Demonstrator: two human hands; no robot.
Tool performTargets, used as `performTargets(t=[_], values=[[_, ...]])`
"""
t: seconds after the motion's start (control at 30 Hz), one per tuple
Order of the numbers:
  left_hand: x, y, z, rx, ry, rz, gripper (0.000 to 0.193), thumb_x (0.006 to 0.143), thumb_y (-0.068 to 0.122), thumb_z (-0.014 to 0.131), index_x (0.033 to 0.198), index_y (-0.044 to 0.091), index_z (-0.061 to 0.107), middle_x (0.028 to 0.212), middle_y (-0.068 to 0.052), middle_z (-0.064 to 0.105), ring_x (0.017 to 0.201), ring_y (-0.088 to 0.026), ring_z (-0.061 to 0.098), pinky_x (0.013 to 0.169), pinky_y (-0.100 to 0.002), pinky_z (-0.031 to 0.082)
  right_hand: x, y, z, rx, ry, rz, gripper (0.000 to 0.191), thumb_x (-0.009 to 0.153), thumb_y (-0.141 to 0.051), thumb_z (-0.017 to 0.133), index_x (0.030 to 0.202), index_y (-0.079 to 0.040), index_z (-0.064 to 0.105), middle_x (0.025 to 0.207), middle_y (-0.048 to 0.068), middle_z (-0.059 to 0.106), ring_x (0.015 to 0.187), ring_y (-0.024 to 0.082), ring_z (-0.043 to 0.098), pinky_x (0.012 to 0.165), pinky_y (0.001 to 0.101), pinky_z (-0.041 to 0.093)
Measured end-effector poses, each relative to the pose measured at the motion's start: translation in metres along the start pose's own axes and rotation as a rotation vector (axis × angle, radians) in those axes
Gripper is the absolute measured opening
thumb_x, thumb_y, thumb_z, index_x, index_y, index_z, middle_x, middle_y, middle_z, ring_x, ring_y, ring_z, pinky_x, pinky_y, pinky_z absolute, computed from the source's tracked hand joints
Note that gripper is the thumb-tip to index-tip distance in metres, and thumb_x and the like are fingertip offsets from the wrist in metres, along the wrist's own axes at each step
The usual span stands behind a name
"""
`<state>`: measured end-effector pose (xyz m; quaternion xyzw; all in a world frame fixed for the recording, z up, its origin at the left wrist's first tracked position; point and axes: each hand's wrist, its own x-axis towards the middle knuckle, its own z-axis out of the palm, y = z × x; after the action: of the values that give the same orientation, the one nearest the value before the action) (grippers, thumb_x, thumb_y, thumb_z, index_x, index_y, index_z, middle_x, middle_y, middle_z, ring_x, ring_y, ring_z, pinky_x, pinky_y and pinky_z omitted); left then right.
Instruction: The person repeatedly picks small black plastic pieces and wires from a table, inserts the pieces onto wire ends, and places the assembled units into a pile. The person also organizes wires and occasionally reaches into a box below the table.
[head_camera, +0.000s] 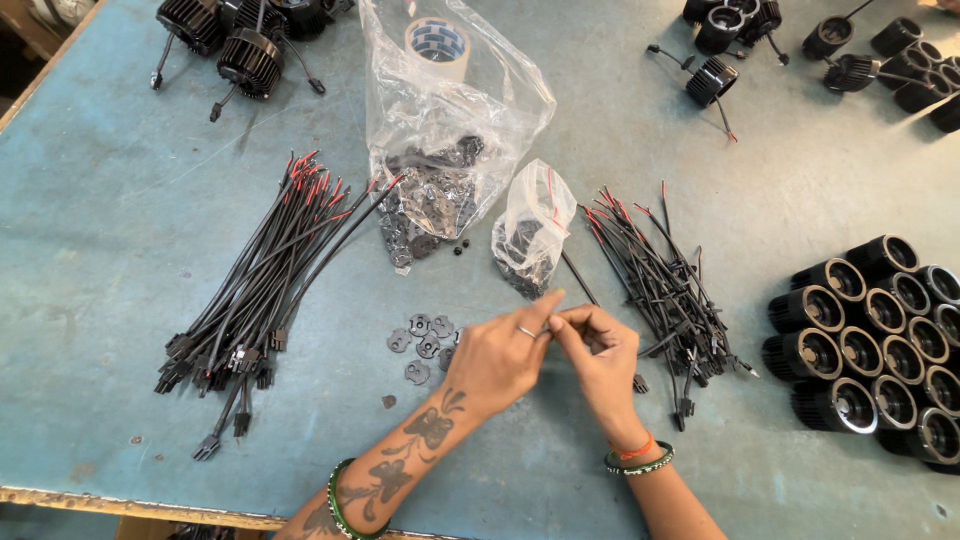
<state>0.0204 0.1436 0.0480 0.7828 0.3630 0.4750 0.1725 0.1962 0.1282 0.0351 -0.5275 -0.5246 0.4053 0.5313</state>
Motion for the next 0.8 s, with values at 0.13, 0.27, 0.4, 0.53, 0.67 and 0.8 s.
performTargets(t=[0.13,0.27,0.4,0.53,0.67,0.8], values=[[0.004,-0.007,0.000,-0.502,0.022,-0.294,0.053,0.090,-0.001,0.064,0.142,0.001,0.053,0.099,-0.013,0.078,0.089,-0.021,0.077,0.076,-0.031,0.062,0.002,-0.004,-0.004,-0.005,-0.021,-0.125,0.009,0.095,-0.004,0.069,0.093,0.005,0.072,0.096,0.003,0.064,0.078,0.007,0.056,0.068,0.0215,0.045],[0.004,-0.025,0.011,-0.807,0.004,-0.576,0.026,0.096,0.003,0.065,0.121,-0.001,0.071,0.095,-0.008,0.080,0.086,-0.010,0.074,0.073,-0.024,0.060,0.001,-0.006,-0.003,-0.072,-0.052,-0.144,0.010,0.095,-0.005,0.069,0.094,0.005,0.072,0.094,0.003,0.061,0.077,0.008,0.053,0.067,0.0229,0.043],[0.000,-0.042,0.020,-0.977,-0.024,-0.586,0.016,0.094,0.002,0.070,0.108,-0.003,0.077,0.096,-0.006,0.079,0.087,-0.008,0.071,0.077,-0.022,0.057,0.001,-0.010,-0.001,-0.148,-0.097,-0.188,0.011,0.096,-0.006,0.070,0.095,0.004,0.073,0.091,0.003,0.063,0.079,0.008,0.056,0.071,0.0238,0.046],[-0.003,-0.048,0.018,-0.843,-0.092,-0.629,0.015,0.091,0.001,0.072,0.104,-0.004,0.077,0.094,-0.007,0.079,0.086,-0.008,0.072,0.077,-0.023,0.058,0.001,-0.020,0.002,-0.285,-0.094,-0.224,0.011,0.094,-0.007,0.072,0.096,0.003,0.075,0.087,0.003,0.068,0.078,0.009,0.061,0.072,0.0238,0.049],[0.002,-0.047,0.013,-0.930,0.027,-0.602,0.016,0.091,0.000,0.071,0.106,-0.004,0.077,0.097,-0.007,0.079,0.089,-0.009,0.073,0.082,-0.023,0.059,0.001,-0.032,0.006,-0.335,-0.033,-0.243,0.015,0.088,-0.005,0.074,0.101,0.002,0.073,0.086,0.003,0.070,0.079,0.009,0.066,0.075,0.0242,0.052],[0.006,-0.047,0.009,-0.985,0.026,-0.583,0.018,0.088,-0.002,0.073,0.106,-0.003,0.077,0.101,-0.008,0.079,0.091,-0.010,0.073,0.084,-0.023,0.059,0.000,-0.041,0.008,-0.399,0.013,-0.332,0.007,0.089,-0.002,0.075,0.095,0.001,0.073,0.088,0.005,0.073,0.078,0.011,0.068,0.074,0.0258,0.053]])
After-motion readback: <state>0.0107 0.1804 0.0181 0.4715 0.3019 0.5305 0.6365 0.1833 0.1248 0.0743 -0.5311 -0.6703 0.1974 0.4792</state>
